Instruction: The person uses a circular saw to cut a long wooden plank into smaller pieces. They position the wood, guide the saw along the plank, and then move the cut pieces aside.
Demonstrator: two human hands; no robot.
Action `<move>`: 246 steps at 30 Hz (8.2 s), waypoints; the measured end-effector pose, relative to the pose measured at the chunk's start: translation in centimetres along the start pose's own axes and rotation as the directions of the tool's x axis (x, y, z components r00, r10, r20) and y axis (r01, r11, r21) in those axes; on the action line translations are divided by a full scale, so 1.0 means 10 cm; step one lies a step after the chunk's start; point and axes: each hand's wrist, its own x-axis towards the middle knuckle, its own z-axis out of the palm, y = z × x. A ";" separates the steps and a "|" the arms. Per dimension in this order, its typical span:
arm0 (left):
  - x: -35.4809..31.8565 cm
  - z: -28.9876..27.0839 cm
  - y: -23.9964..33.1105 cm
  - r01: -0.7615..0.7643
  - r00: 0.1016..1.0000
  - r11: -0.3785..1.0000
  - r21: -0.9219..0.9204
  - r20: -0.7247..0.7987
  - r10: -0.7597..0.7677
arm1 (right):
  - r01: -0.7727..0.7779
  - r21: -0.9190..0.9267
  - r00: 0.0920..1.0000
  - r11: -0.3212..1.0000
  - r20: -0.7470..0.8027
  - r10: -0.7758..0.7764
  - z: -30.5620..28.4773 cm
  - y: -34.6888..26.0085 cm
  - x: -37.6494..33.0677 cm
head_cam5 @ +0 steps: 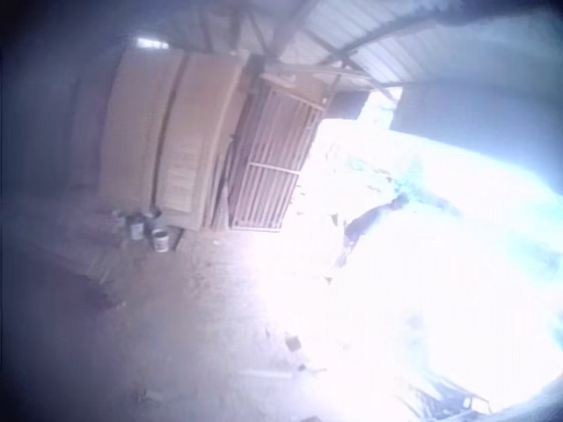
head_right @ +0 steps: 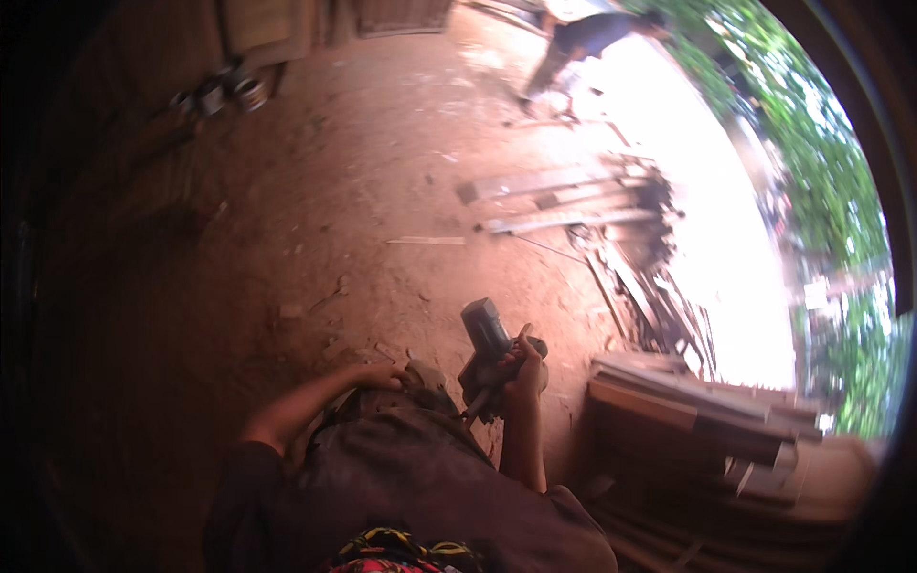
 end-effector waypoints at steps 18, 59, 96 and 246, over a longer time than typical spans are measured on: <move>-0.55 -1.45 -1.22 -0.114 0.417 0.990 -0.080 -0.909 -0.025 | 0.123 -0.666 0.679 0.735 0.597 0.427 4.23 1.17 1.68; -3.67 1.97 -2.57 -0.898 -0.296 0.169 -0.405 0.277 -0.914 | 0.414 -0.901 0.473 0.127 0.332 0.816 7.65 6.20 -1.37; -5.85 1.47 -3.58 -0.465 0.453 0.509 0.725 0.688 -0.566 | 0.779 0.022 -0.438 0.626 -0.695 0.570 5.90 9.27 -8.49; -7.28 3.09 -1.76 -0.325 0.785 0.779 0.535 0.613 -0.093 | 0.421 -0.367 0.420 0.830 -0.732 -0.537 3.80 9.58 -8.56</move>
